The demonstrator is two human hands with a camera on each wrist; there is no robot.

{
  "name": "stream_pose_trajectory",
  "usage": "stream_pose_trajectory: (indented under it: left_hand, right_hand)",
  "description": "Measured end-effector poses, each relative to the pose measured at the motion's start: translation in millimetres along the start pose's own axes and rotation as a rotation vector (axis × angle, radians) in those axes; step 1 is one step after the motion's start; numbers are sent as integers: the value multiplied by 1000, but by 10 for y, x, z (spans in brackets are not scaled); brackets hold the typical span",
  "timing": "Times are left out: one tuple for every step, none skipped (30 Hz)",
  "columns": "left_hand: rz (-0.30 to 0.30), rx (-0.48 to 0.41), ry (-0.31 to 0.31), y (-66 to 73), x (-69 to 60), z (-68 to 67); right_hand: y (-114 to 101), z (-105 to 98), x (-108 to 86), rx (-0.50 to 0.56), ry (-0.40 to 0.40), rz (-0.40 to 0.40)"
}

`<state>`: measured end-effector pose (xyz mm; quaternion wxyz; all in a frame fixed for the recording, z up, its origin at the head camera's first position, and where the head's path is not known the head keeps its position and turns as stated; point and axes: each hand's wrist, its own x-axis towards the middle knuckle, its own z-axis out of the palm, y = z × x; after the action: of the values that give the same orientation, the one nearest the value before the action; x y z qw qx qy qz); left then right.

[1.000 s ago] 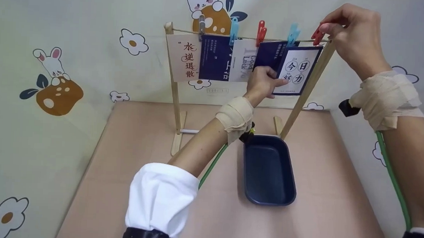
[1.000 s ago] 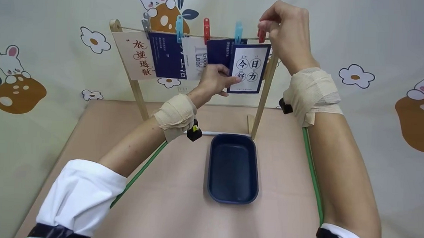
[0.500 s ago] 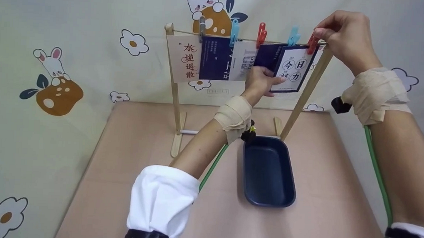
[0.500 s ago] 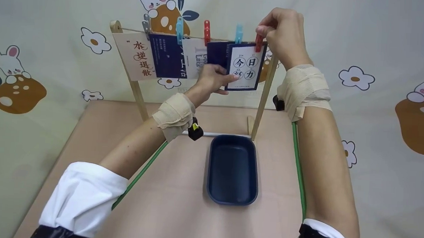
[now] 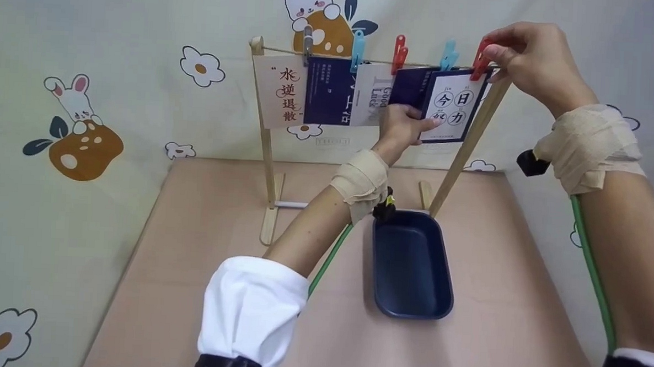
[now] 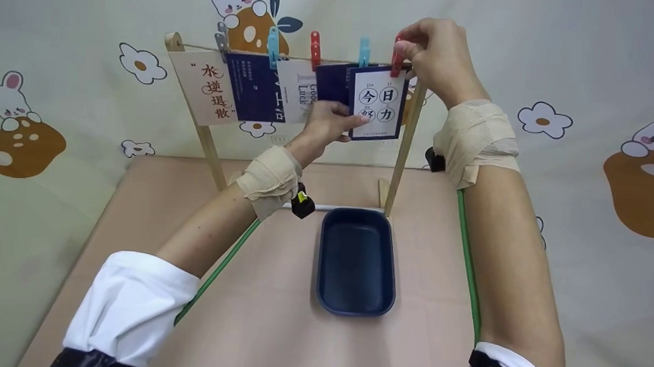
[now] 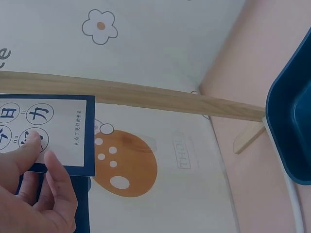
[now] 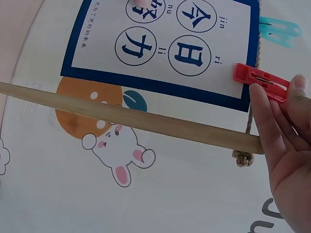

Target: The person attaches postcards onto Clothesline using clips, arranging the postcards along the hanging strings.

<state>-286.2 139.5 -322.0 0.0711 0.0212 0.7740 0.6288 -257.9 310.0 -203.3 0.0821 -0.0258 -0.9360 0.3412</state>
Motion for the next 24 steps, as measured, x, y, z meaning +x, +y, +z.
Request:
stream_pose_trajectory:
  left_hand:
    - [1, 0, 2, 2, -1, -5]
    - [2, 0, 4, 2, 0, -10]
    - [3, 0, 5, 1, 1, -16]
    - [3, 2, 7, 0, 2, -21]
    - [3, 2, 8, -2, 2, -26]
    - [3, 4, 5, -5, 2, -31]
    - [3, 0, 2, -9, 1, -34]
    - [5, -3, 0, -13, 0, -37]
    - [6, -7, -1, -17, -1, -38]
    - [5, -7, -1, -21, 1, -40]
    - [6, -8, 1, -26, 3, -44]
    - [7, -9, 5, -31, 7, -47]
    - [9, -7, 11, -37, 11, -51]
    - [11, -2, 19, -42, 15, -56]
    - [15, 3, 27, -50, 21, -61]
    - [21, 6, 34, -58, 25, -65]
    - [30, 0, 40, -68, 28, -69]
    - [36, -5, 42, -78, 30, -71]
    - [42, -9, 43, -89, 32, -72]
    - [50, -13, 44, -99, 31, -74]
    - [56, -18, 47, -110, 29, -77]
    - [59, -23, 50, -121, 25, -82]
    - [59, -19, 55, -132, 18, -91]
    - [57, -13, 57, -141, 7, -104]
  right_hand:
    - [-2, -4, -1, 2, -1, 0]
    - [-3, -7, -4, 1, 1, 0]
    - [-4, -12, -5, 8, 1, 1]
    - [-3, -17, -8, 18, -1, 3]
    - [0, -20, -12, 23, -1, 3]
    - [4, -23, -18, 29, 0, 6]
    - [9, -25, -23, 38, 3, 7]
    - [14, -25, -30, 49, 5, 9]
    - [18, -26, -36, 55, 8, 12]
    - [20, -22, -43, 57, 13, 14]
    - [21, -18, -48, 56, 20, 12]
    - [17, -14, -51, 62, 25, 12]
    - [12, -8, -52, 68, 31, 11]
    - [5, -4, -52, 72, 35, 10]
    - [-2, 0, -52, 72, 39, 10]
    - [-9, 5, -52, 72, 43, 7]
    - [-15, 11, -52, 67, 49, 1]
    - [-19, 14, -53, 63, 54, 0]
    - [-21, 17, -55, 59, 62, 0]
    - [-20, 19, -59, 50, 71, 0]
    - [-17, 24, -66, 37, 83, -3]
    - [-12, 30, -74, 27, 94, -4]
    - [-5, 34, -84, 24, 106, -3]
    - [2, 36, -96, 31, 117, 1]
